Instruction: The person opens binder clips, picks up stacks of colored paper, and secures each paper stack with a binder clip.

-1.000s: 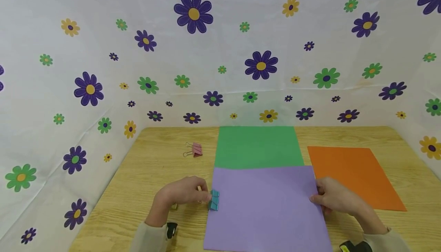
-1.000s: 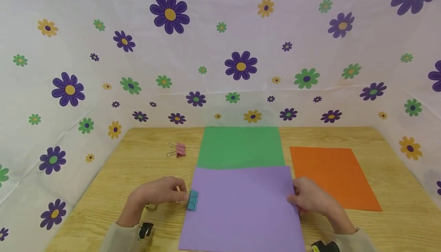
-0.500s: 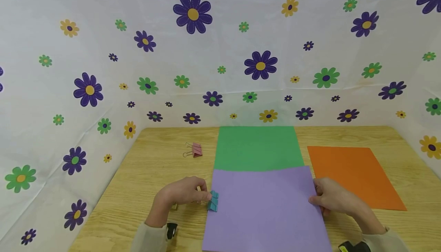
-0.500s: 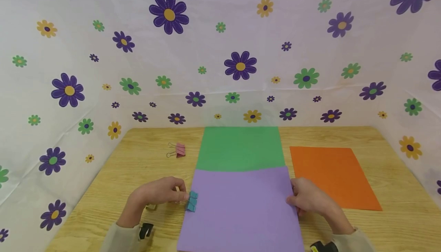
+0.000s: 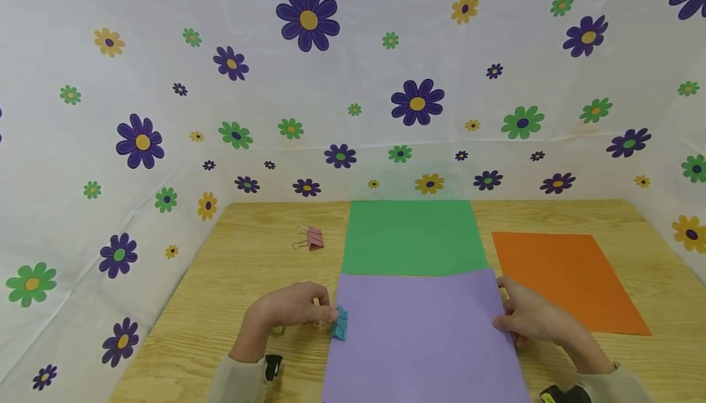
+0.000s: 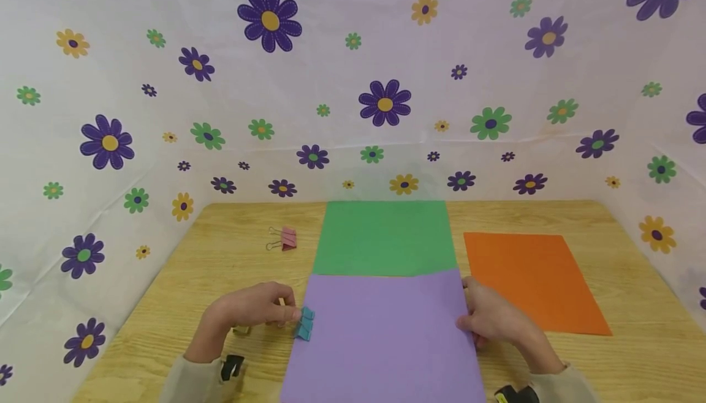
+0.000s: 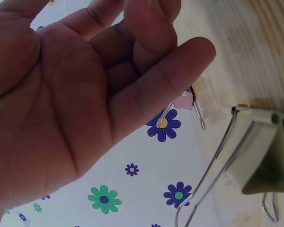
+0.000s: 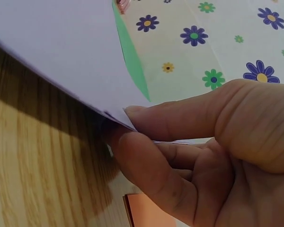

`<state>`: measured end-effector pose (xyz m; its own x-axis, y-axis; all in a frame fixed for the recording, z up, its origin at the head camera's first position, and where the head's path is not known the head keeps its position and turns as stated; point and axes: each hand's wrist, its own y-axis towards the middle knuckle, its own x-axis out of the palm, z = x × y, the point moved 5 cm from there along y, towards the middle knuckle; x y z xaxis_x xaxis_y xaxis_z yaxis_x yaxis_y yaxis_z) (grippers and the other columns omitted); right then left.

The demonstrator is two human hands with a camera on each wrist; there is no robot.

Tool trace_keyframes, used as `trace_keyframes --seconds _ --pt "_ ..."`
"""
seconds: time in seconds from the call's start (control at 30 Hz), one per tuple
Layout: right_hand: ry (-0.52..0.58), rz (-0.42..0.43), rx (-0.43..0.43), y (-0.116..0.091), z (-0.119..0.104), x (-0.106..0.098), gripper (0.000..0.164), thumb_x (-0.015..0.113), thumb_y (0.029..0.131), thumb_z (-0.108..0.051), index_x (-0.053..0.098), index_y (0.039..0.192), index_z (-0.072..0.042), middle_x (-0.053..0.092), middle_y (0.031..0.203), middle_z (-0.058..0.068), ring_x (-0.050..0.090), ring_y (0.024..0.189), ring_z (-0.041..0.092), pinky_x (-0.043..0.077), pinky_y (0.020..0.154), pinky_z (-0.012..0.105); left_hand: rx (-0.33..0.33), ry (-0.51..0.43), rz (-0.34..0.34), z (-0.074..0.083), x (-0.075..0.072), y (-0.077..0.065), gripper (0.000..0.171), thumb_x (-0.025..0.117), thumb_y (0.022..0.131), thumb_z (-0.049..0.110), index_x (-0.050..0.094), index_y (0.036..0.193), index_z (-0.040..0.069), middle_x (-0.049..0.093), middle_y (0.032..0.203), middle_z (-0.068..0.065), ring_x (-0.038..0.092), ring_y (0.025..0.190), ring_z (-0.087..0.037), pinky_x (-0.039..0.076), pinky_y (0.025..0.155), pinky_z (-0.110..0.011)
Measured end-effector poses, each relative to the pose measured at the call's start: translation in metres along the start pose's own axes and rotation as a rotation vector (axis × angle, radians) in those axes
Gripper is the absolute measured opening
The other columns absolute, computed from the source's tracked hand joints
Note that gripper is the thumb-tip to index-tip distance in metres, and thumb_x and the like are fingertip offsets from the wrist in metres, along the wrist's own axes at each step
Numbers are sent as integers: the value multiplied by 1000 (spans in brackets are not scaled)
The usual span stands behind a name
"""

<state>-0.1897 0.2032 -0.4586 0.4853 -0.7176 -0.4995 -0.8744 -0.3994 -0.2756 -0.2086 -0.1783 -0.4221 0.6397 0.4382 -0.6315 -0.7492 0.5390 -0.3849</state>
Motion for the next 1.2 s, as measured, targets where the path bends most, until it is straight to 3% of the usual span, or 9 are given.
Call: trace_keyframes --seconds 0.2,0.33,0.63,0.97,1.2 --pt "6 -6 -5 1 -1 0 91 67 88 4 2 152 7 62 66 9 56 48 22 51 44 34 -7 10 7 -1 -1 0 24 66 96 28 62 84 8 61 72 -5 50 65 -14 39 58 -29" --pt "9 -8 2 2 -1 1 95 65 89 5 -3 155 1 61 66 9 55 47 20 50 44 34 -9 13 8 -1 -1 -1 25 66 96 28 62 82 8 60 71 -3 49 65 -13 38 57 -28" --pt "-12 -16 -30 1 1 3 67 65 89 5 29 146 11 56 61 7 54 48 19 51 45 34 31 10 -16 -1 1 -1 31 60 100 23 54 73 8 51 67 0 42 61 -12 34 54 -28" --pt "-44 -18 -22 2 1 4 63 64 90 4 33 144 13 55 60 5 52 48 18 48 45 31 14 30 -23 -3 5 2 34 54 102 22 51 71 7 47 62 1 43 57 -12 33 52 -28" --pt "-54 -12 -4 2 1 4 64 65 89 4 34 144 14 54 60 5 52 48 18 47 44 30 -13 49 2 0 4 2 31 54 102 20 55 76 3 60 68 -6 53 60 -16 37 54 -29"
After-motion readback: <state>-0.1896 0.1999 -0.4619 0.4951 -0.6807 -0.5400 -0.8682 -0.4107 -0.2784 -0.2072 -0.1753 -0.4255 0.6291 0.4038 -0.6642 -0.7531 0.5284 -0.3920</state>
